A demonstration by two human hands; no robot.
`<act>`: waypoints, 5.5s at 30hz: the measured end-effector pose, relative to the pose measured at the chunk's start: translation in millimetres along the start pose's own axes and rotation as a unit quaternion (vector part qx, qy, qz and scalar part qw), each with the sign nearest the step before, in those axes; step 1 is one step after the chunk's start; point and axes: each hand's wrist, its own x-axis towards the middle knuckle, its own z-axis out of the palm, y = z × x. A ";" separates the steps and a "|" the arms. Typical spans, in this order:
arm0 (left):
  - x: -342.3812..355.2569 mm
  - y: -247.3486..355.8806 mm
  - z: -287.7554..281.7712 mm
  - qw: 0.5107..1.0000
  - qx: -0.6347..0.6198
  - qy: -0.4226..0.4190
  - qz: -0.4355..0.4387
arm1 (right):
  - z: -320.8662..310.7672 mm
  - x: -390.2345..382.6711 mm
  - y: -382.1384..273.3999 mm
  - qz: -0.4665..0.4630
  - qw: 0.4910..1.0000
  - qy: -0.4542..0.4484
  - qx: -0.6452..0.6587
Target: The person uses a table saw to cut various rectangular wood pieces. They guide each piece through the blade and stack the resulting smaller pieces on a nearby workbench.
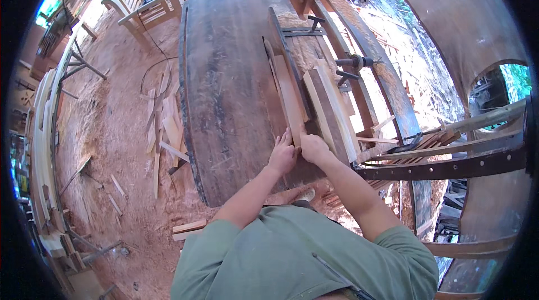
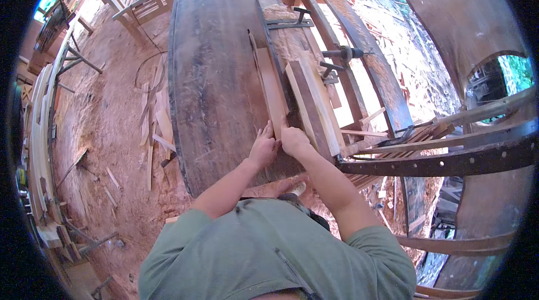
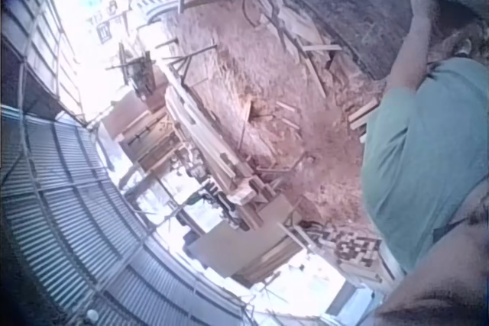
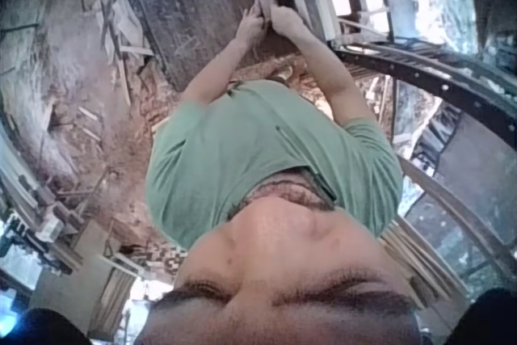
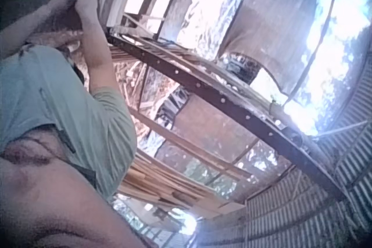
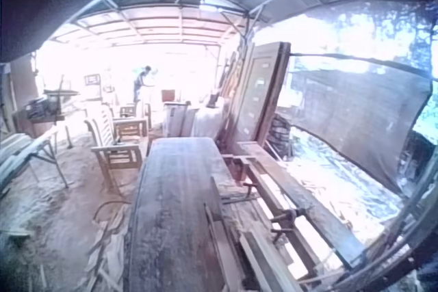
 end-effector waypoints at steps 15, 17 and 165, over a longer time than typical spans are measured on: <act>46.8 -18.0 -14.3 0.996 0.032 -0.051 -0.061 | -9.8 41.6 -1.2 0.027 0.998 0.041 0.039; 53.1 -21.6 -16.7 0.988 0.070 -0.119 -0.074 | -10.6 43.8 -2.3 0.041 0.997 0.051 0.050; 82.9 -19.4 -11.8 0.979 0.011 -0.078 -0.189 | -15.9 54.6 -8.9 0.064 0.997 -0.008 0.030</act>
